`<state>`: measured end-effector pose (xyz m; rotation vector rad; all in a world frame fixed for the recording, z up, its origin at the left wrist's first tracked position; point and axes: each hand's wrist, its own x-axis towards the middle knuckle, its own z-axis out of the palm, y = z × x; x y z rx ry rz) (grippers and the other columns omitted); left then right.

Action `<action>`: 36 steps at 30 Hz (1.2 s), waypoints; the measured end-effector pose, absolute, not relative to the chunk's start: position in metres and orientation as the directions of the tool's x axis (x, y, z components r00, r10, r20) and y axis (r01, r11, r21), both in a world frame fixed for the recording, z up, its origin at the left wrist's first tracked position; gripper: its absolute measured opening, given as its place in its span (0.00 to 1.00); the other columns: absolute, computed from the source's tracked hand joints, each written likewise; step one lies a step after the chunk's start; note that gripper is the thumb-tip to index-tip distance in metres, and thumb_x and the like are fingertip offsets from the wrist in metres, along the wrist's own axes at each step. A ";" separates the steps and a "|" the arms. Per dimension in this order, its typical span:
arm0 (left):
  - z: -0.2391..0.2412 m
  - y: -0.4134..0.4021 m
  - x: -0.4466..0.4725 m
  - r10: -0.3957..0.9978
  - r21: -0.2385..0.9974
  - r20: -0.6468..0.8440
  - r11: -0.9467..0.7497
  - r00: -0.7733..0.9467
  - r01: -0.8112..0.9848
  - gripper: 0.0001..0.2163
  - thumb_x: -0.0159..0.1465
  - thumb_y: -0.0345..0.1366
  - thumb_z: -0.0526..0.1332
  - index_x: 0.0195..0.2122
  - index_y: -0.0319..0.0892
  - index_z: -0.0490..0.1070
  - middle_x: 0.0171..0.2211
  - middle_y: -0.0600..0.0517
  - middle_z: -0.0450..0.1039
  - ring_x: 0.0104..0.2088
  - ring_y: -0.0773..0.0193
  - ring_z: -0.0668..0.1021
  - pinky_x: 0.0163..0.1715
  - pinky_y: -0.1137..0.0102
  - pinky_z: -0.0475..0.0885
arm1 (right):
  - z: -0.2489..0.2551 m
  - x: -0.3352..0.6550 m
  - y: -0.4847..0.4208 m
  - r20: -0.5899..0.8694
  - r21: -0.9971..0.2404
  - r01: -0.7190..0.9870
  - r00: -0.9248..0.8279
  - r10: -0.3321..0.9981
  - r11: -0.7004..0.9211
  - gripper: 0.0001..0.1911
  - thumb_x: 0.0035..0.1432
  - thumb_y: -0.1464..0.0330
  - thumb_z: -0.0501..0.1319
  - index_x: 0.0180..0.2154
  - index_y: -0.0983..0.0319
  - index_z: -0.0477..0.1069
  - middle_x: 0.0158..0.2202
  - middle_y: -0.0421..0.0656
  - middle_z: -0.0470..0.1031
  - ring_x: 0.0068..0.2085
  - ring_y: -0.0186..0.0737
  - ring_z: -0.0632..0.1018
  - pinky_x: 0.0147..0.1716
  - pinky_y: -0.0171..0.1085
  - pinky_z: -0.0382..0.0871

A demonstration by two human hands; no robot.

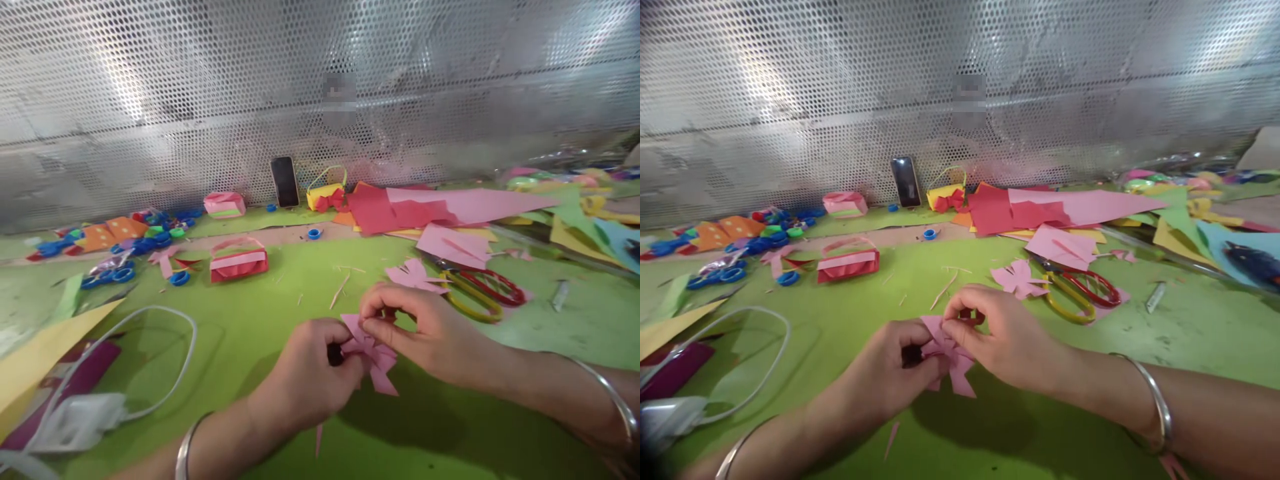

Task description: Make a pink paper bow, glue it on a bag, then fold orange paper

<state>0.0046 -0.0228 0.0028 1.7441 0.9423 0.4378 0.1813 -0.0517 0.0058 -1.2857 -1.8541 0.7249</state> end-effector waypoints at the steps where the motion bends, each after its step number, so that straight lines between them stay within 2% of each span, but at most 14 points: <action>1: 0.003 -0.023 0.005 0.765 0.917 -0.154 -0.126 0.626 0.379 0.06 0.52 0.28 0.56 0.20 0.40 0.67 0.20 0.57 0.65 0.22 0.71 0.67 0.21 0.74 0.59 | 0.006 0.181 -0.052 0.265 -0.788 0.517 -0.208 0.942 0.336 0.07 0.61 0.69 0.56 0.30 0.59 0.69 0.29 0.38 0.73 0.31 0.33 0.74 0.30 0.33 0.69; 5: 0.000 -0.022 0.005 0.771 0.914 -0.210 -0.063 0.601 0.400 0.04 0.53 0.30 0.57 0.22 0.40 0.69 0.21 0.55 0.67 0.24 0.68 0.69 0.23 0.73 0.61 | 0.008 0.182 -0.052 0.300 -0.781 0.503 -0.217 0.929 0.370 0.08 0.61 0.68 0.57 0.29 0.59 0.69 0.29 0.39 0.74 0.31 0.34 0.74 0.30 0.33 0.69; 9: -0.001 -0.021 0.006 0.786 0.914 -0.251 -0.001 0.565 0.406 0.06 0.53 0.34 0.59 0.20 0.41 0.65 0.21 0.56 0.65 0.24 0.67 0.68 0.23 0.72 0.61 | 0.009 0.183 -0.054 0.381 -0.702 0.550 -0.248 0.891 0.453 0.01 0.55 0.70 0.61 0.33 0.58 0.70 0.33 0.39 0.76 0.34 0.34 0.76 0.33 0.34 0.72; 12: 0.001 -0.021 0.005 0.793 0.912 -0.220 -0.040 0.568 0.409 0.07 0.54 0.32 0.58 0.20 0.41 0.64 0.19 0.58 0.60 0.22 0.70 0.64 0.22 0.73 0.58 | 0.005 0.184 -0.054 0.430 -0.650 0.563 -0.282 0.857 0.511 0.07 0.53 0.75 0.59 0.33 0.58 0.69 0.34 0.39 0.76 0.35 0.34 0.76 0.35 0.34 0.73; 17: 0.003 -0.020 0.004 0.765 0.913 -0.220 -0.058 0.606 0.404 0.10 0.55 0.32 0.58 0.18 0.41 0.61 0.19 0.59 0.55 0.22 0.72 0.59 0.21 0.73 0.54 | 0.001 0.184 -0.053 0.469 -0.585 0.598 -0.301 0.830 0.548 0.08 0.54 0.77 0.58 0.31 0.58 0.69 0.35 0.40 0.75 0.35 0.34 0.76 0.34 0.34 0.73; 25: 0.010 -0.018 0.003 0.709 0.943 -0.262 0.045 0.655 0.328 0.08 0.52 0.33 0.59 0.19 0.41 0.62 0.20 0.59 0.57 0.23 0.71 0.62 0.23 0.73 0.56 | 0.002 0.186 -0.053 0.507 -0.531 0.591 -0.352 0.787 0.607 0.07 0.57 0.77 0.59 0.33 0.59 0.70 0.35 0.41 0.74 0.35 0.33 0.76 0.33 0.32 0.72; 28: 0.014 -0.018 0.003 0.684 0.941 -0.306 0.110 0.662 0.321 0.05 0.49 0.31 0.59 0.19 0.41 0.63 0.18 0.60 0.57 0.22 0.72 0.60 0.22 0.73 0.55 | 0.001 0.188 -0.053 0.549 -0.465 0.618 -0.360 0.754 0.634 0.08 0.57 0.78 0.59 0.33 0.58 0.71 0.37 0.41 0.73 0.36 0.33 0.75 0.34 0.32 0.72; 31: 0.015 -0.017 0.004 0.655 0.940 -0.334 0.183 0.678 0.287 0.05 0.49 0.33 0.61 0.20 0.40 0.65 0.19 0.60 0.59 0.22 0.72 0.61 0.23 0.73 0.55 | -0.001 0.189 -0.051 0.576 -0.398 0.645 -0.378 0.725 0.652 0.09 0.59 0.77 0.58 0.33 0.58 0.73 0.38 0.42 0.73 0.38 0.35 0.75 0.34 0.33 0.72; 33: 0.014 -0.017 0.004 0.670 0.940 -0.335 0.191 0.662 0.282 0.07 0.49 0.36 0.63 0.21 0.39 0.67 0.19 0.59 0.61 0.22 0.72 0.62 0.23 0.73 0.55 | 0.000 0.189 -0.050 0.577 -0.379 0.653 -0.387 0.719 0.656 0.09 0.60 0.76 0.57 0.36 0.58 0.73 0.38 0.43 0.74 0.38 0.36 0.76 0.35 0.34 0.73; 36: 0.011 -0.015 0.005 0.721 0.931 -0.336 0.157 0.606 0.330 0.07 0.50 0.36 0.62 0.21 0.40 0.67 0.19 0.58 0.62 0.21 0.72 0.62 0.22 0.73 0.55 | 0.004 0.188 -0.052 0.622 -0.334 0.668 -0.373 0.688 0.665 0.15 0.62 0.76 0.55 0.48 0.60 0.70 0.42 0.46 0.76 0.42 0.38 0.77 0.39 0.37 0.74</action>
